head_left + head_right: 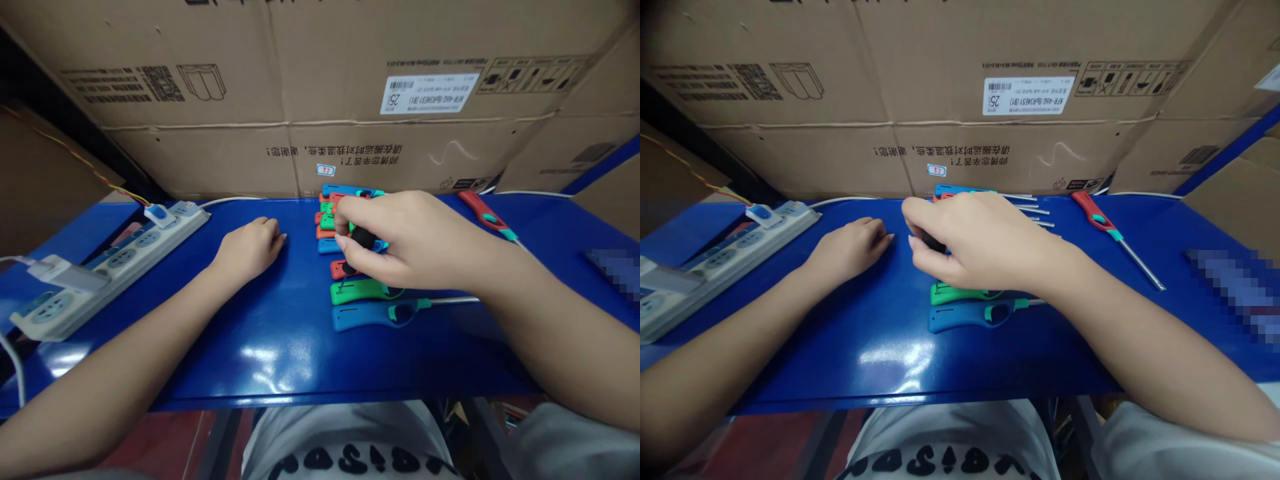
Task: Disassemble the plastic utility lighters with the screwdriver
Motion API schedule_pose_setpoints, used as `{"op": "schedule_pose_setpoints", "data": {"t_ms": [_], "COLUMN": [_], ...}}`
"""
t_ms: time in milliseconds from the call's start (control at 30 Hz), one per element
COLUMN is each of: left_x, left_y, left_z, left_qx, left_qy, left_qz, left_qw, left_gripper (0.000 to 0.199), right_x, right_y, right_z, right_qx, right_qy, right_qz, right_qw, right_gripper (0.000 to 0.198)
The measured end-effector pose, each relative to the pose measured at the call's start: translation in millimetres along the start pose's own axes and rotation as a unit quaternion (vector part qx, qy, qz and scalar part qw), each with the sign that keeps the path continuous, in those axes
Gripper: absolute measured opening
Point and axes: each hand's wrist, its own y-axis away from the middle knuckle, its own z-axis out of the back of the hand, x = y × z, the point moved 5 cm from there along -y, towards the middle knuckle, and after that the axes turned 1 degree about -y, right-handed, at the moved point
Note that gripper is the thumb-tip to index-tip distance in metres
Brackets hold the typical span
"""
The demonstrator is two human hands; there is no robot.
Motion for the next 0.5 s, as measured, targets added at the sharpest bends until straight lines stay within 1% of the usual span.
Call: {"op": "schedule_pose_setpoints", "data": {"t_ms": [200, 500], "left_x": [2.2, 19.1], "left_y": [-2.6, -7.7], "left_z": [-3.6, -1.9], "left_qx": [0.007, 0.001], "left_qy": [-0.014, 0.006], "left_qz": [0.01, 0.032], "left_qw": [1.0, 0.999], "left_gripper": [0.026, 0.022], "right_x": [0.1, -0.7], "right_y": [-0.6, -1.0], "right_z": [-2.1, -1.7], "right_qx": [-0.001, -0.016], "right_qy": [-0.019, 0.036], "right_qz": [-0.002, -0.012], "right_qw": [1.0, 0.999], "right_gripper": [0.016, 0.02]}}
